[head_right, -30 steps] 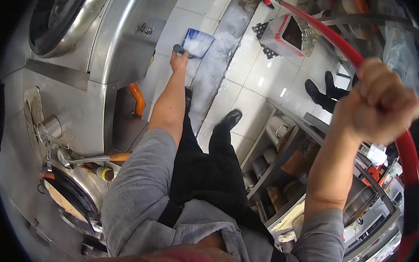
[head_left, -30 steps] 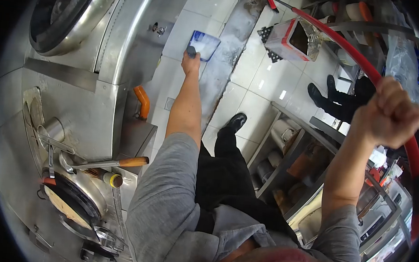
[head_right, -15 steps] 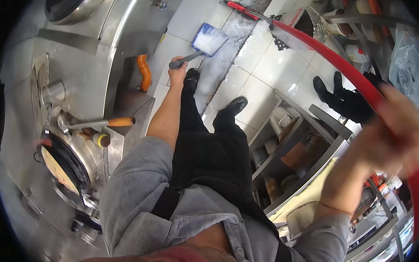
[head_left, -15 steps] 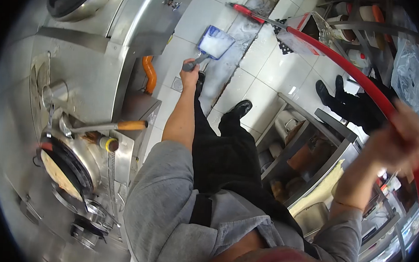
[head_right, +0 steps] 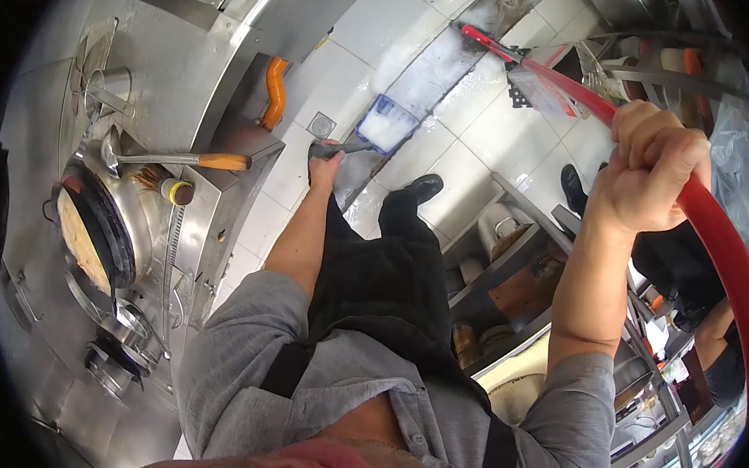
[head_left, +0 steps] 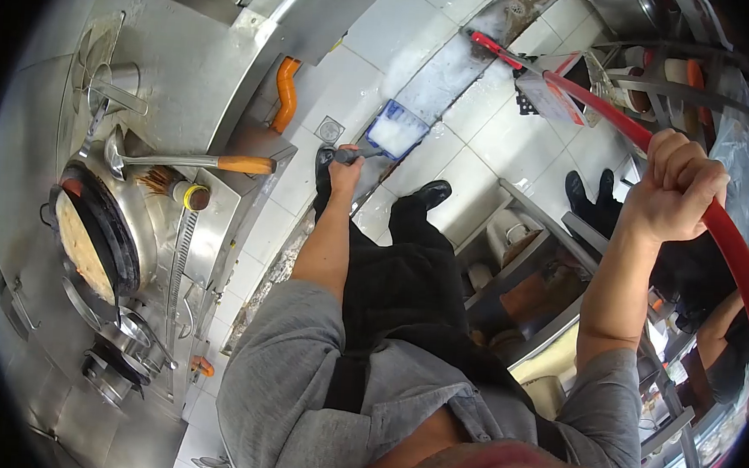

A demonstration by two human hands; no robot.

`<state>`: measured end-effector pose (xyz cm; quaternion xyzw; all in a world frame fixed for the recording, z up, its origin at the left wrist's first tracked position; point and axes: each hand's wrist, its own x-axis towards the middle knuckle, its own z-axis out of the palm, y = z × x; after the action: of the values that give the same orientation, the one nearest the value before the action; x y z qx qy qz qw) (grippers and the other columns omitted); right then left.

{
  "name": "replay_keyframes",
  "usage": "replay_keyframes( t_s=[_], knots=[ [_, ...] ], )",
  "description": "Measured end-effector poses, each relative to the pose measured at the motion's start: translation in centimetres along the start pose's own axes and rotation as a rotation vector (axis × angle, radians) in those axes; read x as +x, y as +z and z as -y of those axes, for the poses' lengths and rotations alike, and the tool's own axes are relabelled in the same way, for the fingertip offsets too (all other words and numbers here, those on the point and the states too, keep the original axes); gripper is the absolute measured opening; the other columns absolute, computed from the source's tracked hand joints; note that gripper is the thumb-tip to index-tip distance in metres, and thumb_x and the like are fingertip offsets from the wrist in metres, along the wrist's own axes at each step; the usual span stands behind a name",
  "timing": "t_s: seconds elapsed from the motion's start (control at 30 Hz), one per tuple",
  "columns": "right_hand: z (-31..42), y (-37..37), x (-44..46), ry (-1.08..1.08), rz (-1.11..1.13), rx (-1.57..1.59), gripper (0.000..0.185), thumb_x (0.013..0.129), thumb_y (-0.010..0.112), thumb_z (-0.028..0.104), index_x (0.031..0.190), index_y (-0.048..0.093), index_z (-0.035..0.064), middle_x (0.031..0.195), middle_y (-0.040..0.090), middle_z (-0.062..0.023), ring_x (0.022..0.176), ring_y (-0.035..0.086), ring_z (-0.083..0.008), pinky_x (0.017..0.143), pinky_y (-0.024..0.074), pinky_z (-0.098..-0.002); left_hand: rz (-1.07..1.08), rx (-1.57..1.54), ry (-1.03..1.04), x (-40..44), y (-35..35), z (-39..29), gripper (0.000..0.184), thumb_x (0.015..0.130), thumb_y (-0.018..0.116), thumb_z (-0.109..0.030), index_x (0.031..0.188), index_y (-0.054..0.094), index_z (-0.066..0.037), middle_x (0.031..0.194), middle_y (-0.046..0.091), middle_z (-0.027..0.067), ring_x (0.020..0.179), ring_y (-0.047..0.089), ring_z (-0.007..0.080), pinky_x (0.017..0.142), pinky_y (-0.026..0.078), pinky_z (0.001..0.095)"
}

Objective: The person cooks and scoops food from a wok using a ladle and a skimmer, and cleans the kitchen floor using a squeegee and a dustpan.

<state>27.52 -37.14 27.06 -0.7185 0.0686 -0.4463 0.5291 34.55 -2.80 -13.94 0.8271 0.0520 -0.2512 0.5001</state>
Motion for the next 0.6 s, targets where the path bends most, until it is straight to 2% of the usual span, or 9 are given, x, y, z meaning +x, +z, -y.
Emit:
replay_keyframes(
  t_s=[0.03, 0.1, 0.17, 0.2, 0.23, 0.3, 0.37, 0.47, 0.6],
  knots=[
    [-0.2, 1.0, -0.2, 0.007, 0.006, 0.002, 0.042, 0.094, 0.039, 0.025, 0.057, 0.032, 0.0067, 0.045, 0.030, -0.0028, 0.039, 0.025, -0.0126, 0.041, 0.0234, -0.0289, 0.040, 0.051, -0.026, 0.7, -0.1, 0.2, 0.030, 0.066, 0.068, -0.001, 0.094, 0.059, -0.009, 0.079, 0.061, 0.0035, 0.069, 0.057, 0.0134, 0.062, 0.046, 0.0264],
    [0.5, 2.8, -0.6, 0.037, 0.121, 0.056, 0.041, 0.094, 0.039, 0.025, 0.059, 0.032, 0.0064, 0.045, 0.029, -0.0027, 0.040, 0.025, -0.0130, 0.042, 0.0242, -0.0292, 0.044, 0.035, -0.033, 2.9, 0.9, 4.1, 0.028, 0.066, 0.068, -0.005, 0.093, 0.060, -0.008, 0.076, 0.062, 0.0050, 0.067, 0.059, 0.0152, 0.063, 0.047, 0.0279],
    [1.6, 4.1, -1.2, 0.060, 0.178, 0.117, 0.040, 0.094, 0.038, 0.028, 0.060, 0.032, 0.0080, 0.047, 0.027, -0.0011, 0.040, 0.026, -0.0132, 0.042, 0.0245, -0.0293, 0.019, 0.128, 0.003, 3.7, 2.1, 3.0, 0.026, 0.065, 0.066, -0.014, 0.090, 0.059, -0.011, 0.071, 0.063, 0.0111, 0.068, 0.062, 0.0235, 0.065, 0.048, 0.0352],
    [2.3, 4.8, -1.5, 0.072, 0.201, 0.109, 0.040, 0.094, 0.039, 0.030, 0.060, 0.032, 0.0086, 0.047, 0.027, -0.0006, 0.040, 0.026, -0.0132, 0.042, 0.0245, -0.0293, 0.024, 0.117, -0.002, 4.4, 2.7, 3.2, 0.026, 0.065, 0.066, -0.014, 0.090, 0.059, -0.011, 0.071, 0.063, 0.0111, 0.068, 0.062, 0.0235, 0.065, 0.048, 0.0352],
    [3.2, 5.4, -1.8, 0.087, 0.227, 0.102, 0.041, 0.093, 0.040, 0.031, 0.060, 0.032, 0.0092, 0.047, 0.026, -0.0001, 0.040, 0.026, -0.0133, 0.042, 0.0244, -0.0292, 0.024, 0.162, 0.047, 5.1, 3.4, 4.0, 0.026, 0.065, 0.064, -0.014, 0.091, 0.059, -0.012, 0.074, 0.063, 0.0129, 0.071, 0.062, 0.0275, 0.067, 0.048, 0.0373],
    [4.7, 6.6, -2.4, 0.124, 0.256, 0.076, 0.048, 0.090, 0.044, 0.045, 0.059, 0.032, 0.0097, 0.047, 0.027, 0.0019, 0.039, 0.025, -0.0116, 0.040, 0.0234, -0.0275, 0.027, 0.202, 0.096, 6.3, 4.5, 4.6, 0.027, 0.066, 0.063, -0.014, 0.092, 0.058, -0.012, 0.077, 0.064, 0.0147, 0.074, 0.062, 0.0314, 0.070, 0.049, 0.0395],
    [6.5, 8.5, -3.0, 0.130, 0.259, 0.019, 0.052, 0.086, 0.045, 0.053, 0.059, 0.033, 0.0099, 0.046, 0.030, 0.0026, 0.037, 0.028, -0.0101, 0.038, 0.0247, -0.0254, 0.016, 0.247, 0.084, 6.6, 5.2, 4.0, 0.028, 0.067, 0.061, -0.014, 0.094, 0.057, -0.013, 0.082, 0.063, 0.0179, 0.080, 0.060, 0.0374, 0.074, 0.047, 0.0434],
    [8.4, 9.3, -3.9, 0.087, 0.346, 0.060, 0.052, 0.083, 0.050, 0.053, 0.057, 0.035, 0.0118, 0.045, 0.034, 0.0034, 0.035, 0.036, -0.0093, 0.035, 0.0286, -0.0234, 0.067, 0.235, 0.111, 6.8, 5.2, 2.7, 0.026, 0.068, 0.060, -0.013, 0.093, 0.057, -0.012, 0.083, 0.063, 0.0177, 0.082, 0.059, 0.0380, 0.075, 0.047, 0.0445],
    [11.4, 8.1, -3.7, 0.056, 0.450, 0.137, 0.051, 0.082, 0.056, 0.051, 0.054, 0.035, 0.0140, 0.045, 0.037, 0.0055, 0.036, 0.039, -0.0083, 0.037, 0.0320, -0.0211, 0.134, 0.284, 0.116, 7.3, 4.6, 1.2, 0.023, 0.069, 0.059, -0.011, 0.092, 0.057, -0.011, 0.084, 0.063, 0.0158, 0.084, 0.059, 0.0379, 0.074, 0.047, 0.0445]
  ],
)
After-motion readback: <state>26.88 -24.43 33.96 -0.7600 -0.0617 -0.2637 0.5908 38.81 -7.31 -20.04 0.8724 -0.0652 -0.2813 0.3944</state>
